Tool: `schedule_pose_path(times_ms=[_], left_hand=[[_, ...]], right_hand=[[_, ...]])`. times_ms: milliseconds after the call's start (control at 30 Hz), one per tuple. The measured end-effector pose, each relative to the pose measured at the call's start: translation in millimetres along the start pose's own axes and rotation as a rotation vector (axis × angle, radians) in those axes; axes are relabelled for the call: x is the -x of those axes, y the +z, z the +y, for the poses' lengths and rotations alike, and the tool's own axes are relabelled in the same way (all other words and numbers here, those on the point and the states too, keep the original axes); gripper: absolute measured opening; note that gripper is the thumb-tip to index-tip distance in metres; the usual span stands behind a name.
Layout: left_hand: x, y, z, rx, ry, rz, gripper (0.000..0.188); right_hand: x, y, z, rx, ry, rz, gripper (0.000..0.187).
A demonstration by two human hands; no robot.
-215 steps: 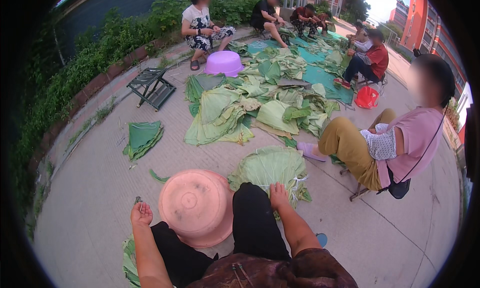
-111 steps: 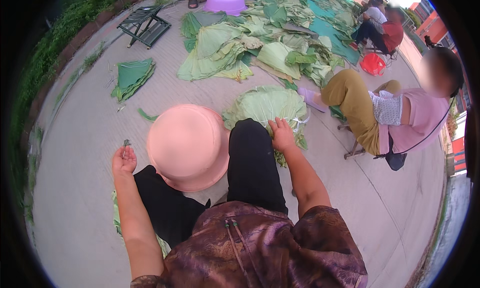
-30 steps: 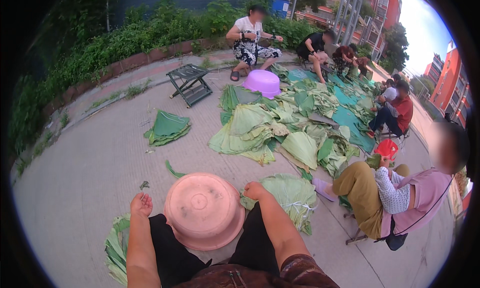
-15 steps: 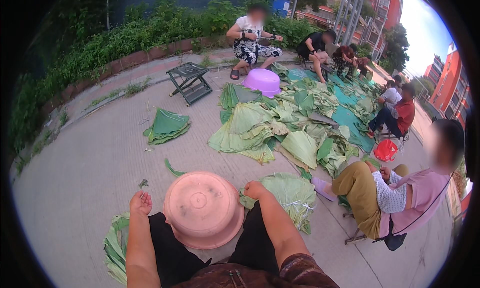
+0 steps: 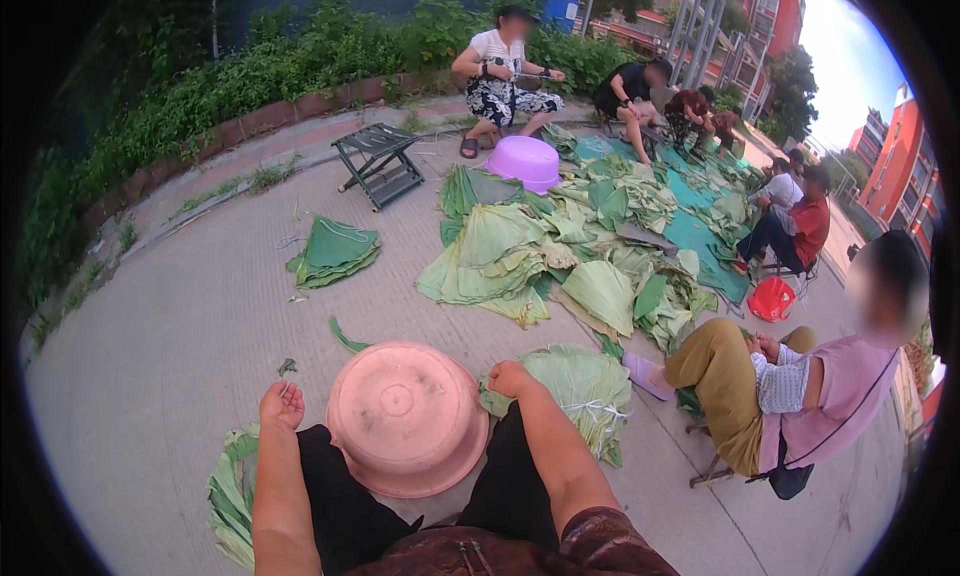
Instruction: The person bundles lotus leaves by wrapping a white string around stacks of leaves and tying knots to secure them.
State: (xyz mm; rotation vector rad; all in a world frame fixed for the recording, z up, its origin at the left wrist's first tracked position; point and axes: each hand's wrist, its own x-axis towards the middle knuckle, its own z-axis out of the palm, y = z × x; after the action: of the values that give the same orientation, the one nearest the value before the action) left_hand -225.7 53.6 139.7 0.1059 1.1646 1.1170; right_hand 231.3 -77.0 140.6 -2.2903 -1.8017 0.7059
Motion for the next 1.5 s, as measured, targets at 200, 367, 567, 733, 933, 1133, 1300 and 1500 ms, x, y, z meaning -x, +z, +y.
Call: schedule_pose_path(times_ms=[200,367,567,733,933,1133,1300,1500], left_hand=[[2.3,-2.6,1.5,-0.002,0.006,0.017,0.018],[2.1,0.2,0.3,-0.010,-0.007,0.015,0.018],[0.4,-2.0,0.8,-0.012,0.010,0.008,0.017],[0.7,-1.7,0.2,-0.017,0.002,0.004,0.018],[0.3,-2.6,0.1,-0.009,0.000,0.009,0.018],[1.4,-0.9,0.1,-0.012,0.004,0.010,0.018],[11.4,4.6,-2.0,-0.003,0.023,0.015,0.019],[8.0,2.8,-0.9,0.031,0.037,0.002,0.022]], right_hand=[[3.1,-3.1,-7.9,-0.036,0.009,-0.009,0.028],[0.8,1.4,0.2,-0.011,0.001,0.017,0.027],[-0.5,2.8,0.4,-0.026,0.002,0.025,0.027],[0.4,2.3,0.9,-0.030,0.018,0.012,0.028],[2.8,-0.2,-1.8,-0.002,0.023,0.001,0.029],[3.1,-2.8,-2.6,-0.011,0.036,-0.012,0.029],[3.4,-3.6,-2.6,0.031,0.026,-0.002,0.028],[0.9,-1.1,-2.9,0.063,0.032,0.001,0.027]])
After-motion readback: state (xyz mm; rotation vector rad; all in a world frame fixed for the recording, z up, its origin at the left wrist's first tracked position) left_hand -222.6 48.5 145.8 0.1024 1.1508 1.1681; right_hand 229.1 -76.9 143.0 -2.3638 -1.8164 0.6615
